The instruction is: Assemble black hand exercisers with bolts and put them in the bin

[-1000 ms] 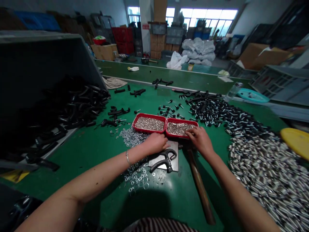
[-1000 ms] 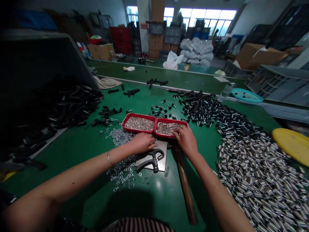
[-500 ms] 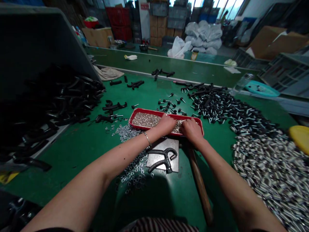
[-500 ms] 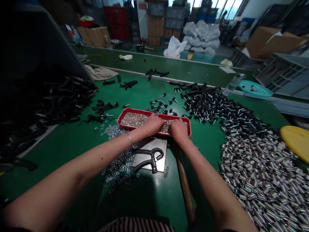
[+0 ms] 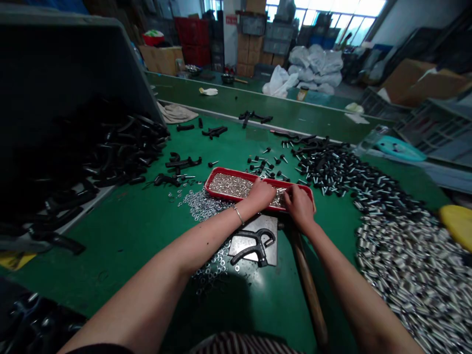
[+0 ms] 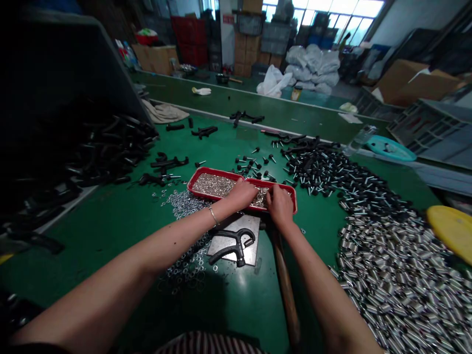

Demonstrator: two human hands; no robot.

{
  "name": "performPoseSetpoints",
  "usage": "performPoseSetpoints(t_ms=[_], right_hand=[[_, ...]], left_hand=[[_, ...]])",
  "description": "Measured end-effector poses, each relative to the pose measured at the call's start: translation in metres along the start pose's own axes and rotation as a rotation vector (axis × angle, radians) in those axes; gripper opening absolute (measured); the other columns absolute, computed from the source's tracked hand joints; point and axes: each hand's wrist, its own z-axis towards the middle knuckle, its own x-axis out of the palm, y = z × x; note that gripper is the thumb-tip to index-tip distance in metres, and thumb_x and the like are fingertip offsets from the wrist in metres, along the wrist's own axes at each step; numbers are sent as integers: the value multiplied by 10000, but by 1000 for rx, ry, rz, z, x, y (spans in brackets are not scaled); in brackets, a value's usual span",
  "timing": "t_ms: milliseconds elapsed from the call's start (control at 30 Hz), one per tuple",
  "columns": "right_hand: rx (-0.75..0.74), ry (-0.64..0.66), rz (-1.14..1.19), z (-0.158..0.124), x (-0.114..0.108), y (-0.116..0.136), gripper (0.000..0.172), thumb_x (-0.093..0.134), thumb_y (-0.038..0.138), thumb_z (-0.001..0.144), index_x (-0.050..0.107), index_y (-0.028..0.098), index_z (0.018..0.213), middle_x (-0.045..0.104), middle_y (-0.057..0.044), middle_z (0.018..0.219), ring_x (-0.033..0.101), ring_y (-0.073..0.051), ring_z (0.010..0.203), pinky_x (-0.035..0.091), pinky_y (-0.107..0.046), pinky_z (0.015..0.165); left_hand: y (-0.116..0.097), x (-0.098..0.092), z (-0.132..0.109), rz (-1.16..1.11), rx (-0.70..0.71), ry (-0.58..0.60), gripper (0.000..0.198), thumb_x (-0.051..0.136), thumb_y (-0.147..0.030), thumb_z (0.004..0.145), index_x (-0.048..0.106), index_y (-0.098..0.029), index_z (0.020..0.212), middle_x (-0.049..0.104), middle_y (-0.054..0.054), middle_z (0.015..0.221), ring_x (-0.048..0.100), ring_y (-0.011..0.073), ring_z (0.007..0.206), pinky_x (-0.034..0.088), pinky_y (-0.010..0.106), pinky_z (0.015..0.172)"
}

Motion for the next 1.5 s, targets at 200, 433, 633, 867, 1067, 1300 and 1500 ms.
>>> performPoseSetpoints(t_ms=[200, 433, 633, 867, 1067, 1300, 1500], right_hand=[[47, -43, 322, -31, -30, -3, 194, 472, 290, 911, 615, 184, 991, 679, -89, 1009, 620, -216, 907, 480, -344, 819], [245, 328, 686, -119, -27, 13, 245, 537, 415, 894, 607, 183, 862, 666, -25, 803, 597, -159, 663, 476, -277, 632], [132, 339, 467, -126, -16, 22, 227, 488, 349, 926, 610, 194, 813, 682, -29, 802, 612, -189, 770, 442, -299, 738], [-13, 310, 167, -127, -17, 24, 197, 462, 320, 966, 584, 201, 865, 669, -67, 840, 600, -216, 783, 441, -307, 713], [-248, 352, -152, -123, -24, 37, 188, 492, 241, 959, 621, 177, 839, 651, -107, 797, 575, -257, 856, 426, -327, 732], [-40, 257, -267, -135, -47, 6, 280, 532, 407, 938, 572, 168, 1080, 658, -152, 1050, 601, -290, 961, 455, -356, 758], [254, 438, 49, -155, -48, -20, 254, 471, 441, 926, 530, 195, 920, 663, -70, 838, 630, -221, 721, 445, -308, 634]], left_hand=[[1, -4, -11, -79, -16, -71, 179, 506, -189, 934, 674, -129, 934, 718, 117, 918, 637, 245, 918, 364, 408, 874], [6, -17, -68, -517, -84, -377, 168, 476, -235, 974, 619, -167, 1032, 660, 67, 1008, 607, 175, 961, 451, 306, 875], [4, -13, -136, -824, -285, -260, 114, 600, -275, 892, 638, -191, 959, 658, 20, 924, 622, 158, 846, 489, 285, 793], [-7, -19, -168, -784, -380, -197, 179, 574, -344, 912, 624, -189, 838, 651, 6, 830, 602, 175, 794, 447, 289, 752], [-34, -10, -157, -531, -178, -131, 157, 600, -306, 920, 613, -181, 825, 635, 40, 900, 559, 210, 927, 400, 360, 883], [-41, 5, -153, -388, -190, -156, 190, 583, -320, 936, 584, -172, 816, 607, 53, 904, 527, 218, 922, 388, 372, 858], [-41, 11, -154, -264, -98, -187, 215, 519, -336, 970, 582, -160, 864, 598, 61, 916, 518, 221, 915, 390, 373, 844]])
